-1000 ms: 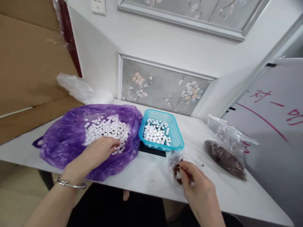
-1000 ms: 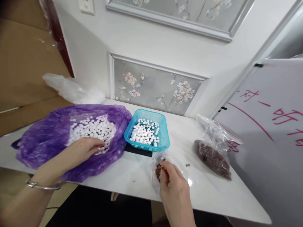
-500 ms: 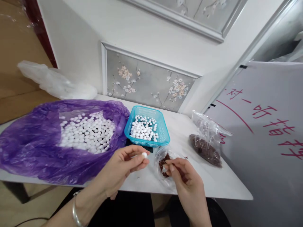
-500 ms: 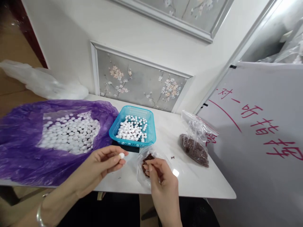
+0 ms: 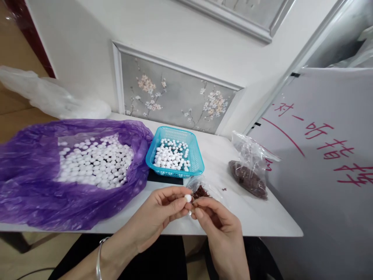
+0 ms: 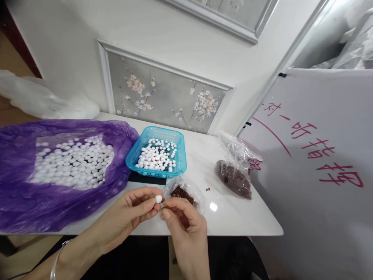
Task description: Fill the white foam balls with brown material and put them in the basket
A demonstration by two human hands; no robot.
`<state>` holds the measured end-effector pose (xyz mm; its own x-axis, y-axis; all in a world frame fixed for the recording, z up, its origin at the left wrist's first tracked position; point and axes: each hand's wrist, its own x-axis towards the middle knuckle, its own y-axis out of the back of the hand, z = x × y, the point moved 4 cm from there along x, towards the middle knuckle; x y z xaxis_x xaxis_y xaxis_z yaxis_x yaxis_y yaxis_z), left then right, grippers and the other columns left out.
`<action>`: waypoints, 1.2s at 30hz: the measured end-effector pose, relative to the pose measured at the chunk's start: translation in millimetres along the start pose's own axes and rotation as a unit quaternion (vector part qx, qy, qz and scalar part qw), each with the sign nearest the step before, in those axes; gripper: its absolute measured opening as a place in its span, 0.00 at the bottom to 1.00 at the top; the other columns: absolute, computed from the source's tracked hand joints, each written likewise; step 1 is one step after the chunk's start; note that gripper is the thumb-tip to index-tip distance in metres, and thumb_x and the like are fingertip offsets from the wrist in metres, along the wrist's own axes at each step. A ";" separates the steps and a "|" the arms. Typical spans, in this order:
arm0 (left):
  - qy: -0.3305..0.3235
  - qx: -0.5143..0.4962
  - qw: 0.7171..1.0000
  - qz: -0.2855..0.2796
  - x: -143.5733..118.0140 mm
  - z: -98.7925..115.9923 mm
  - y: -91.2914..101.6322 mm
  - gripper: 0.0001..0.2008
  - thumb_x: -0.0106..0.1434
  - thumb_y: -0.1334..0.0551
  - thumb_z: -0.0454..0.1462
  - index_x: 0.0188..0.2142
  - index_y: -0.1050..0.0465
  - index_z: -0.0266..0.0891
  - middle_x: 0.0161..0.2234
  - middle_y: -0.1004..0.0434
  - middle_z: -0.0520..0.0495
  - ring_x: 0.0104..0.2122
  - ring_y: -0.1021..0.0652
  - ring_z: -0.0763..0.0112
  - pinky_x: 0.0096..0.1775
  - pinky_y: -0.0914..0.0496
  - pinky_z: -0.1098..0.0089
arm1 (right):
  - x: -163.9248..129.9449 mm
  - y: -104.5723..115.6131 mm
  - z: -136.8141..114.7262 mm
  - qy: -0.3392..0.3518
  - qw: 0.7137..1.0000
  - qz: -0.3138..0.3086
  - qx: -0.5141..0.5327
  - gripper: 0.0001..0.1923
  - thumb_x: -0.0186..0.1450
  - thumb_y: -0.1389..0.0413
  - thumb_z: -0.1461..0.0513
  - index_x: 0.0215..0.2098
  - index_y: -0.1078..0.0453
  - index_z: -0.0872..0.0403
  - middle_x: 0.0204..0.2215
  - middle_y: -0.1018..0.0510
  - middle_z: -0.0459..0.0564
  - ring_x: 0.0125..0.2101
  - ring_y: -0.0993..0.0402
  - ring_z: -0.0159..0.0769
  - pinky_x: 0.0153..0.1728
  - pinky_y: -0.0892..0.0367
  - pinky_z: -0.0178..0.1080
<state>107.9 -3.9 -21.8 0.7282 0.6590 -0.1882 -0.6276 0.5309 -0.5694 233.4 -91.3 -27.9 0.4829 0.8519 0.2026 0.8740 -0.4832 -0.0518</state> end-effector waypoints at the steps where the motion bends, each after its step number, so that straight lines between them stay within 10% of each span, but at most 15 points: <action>1: -0.002 0.004 1.000 0.005 0.0 0.5 0.8 0.08 0.56 0.28 0.36 0.37 0.19 0.37 0.29 0.19 0.50 0.31 0.22 0.76 0.40 0.29 0.76 | 0.0 -0.7 1.8 -0.007 1.000 -0.006 0.020 0.05 0.62 0.36 0.59 0.37 0.20 0.49 0.32 0.18 0.47 0.32 0.23 0.33 0.35 0.26 0.34; 16: -0.024 -0.011 0.997 -0.068 -3.5 5.2 -4.2 0.05 0.58 0.30 0.37 0.34 0.19 0.37 0.26 0.20 0.50 0.29 0.20 0.72 0.41 0.27 0.70 | -1.5 -6.6 3.5 -0.033 0.982 -0.058 0.174 0.02 0.62 0.35 0.64 0.34 0.21 0.50 0.33 0.18 0.47 0.30 0.23 0.30 0.37 0.26 0.35; 36: -0.036 0.008 0.999 -0.038 -5.6 3.9 -2.3 0.03 0.55 0.27 0.35 0.31 0.17 0.39 0.27 0.20 0.53 0.29 0.22 0.77 0.37 0.26 0.78 | -2.9 -18.3 -7.1 0.032 0.989 -0.043 0.134 0.04 0.62 0.36 0.65 0.32 0.22 0.48 0.30 0.26 0.44 0.33 0.27 0.31 0.37 0.29 0.34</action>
<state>104.2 -6.7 -16.3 0.7529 0.6524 -0.0869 -0.5759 0.5892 -0.5667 215.6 -86.3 -20.6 0.4101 0.8684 0.2789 0.8983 -0.3317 -0.2881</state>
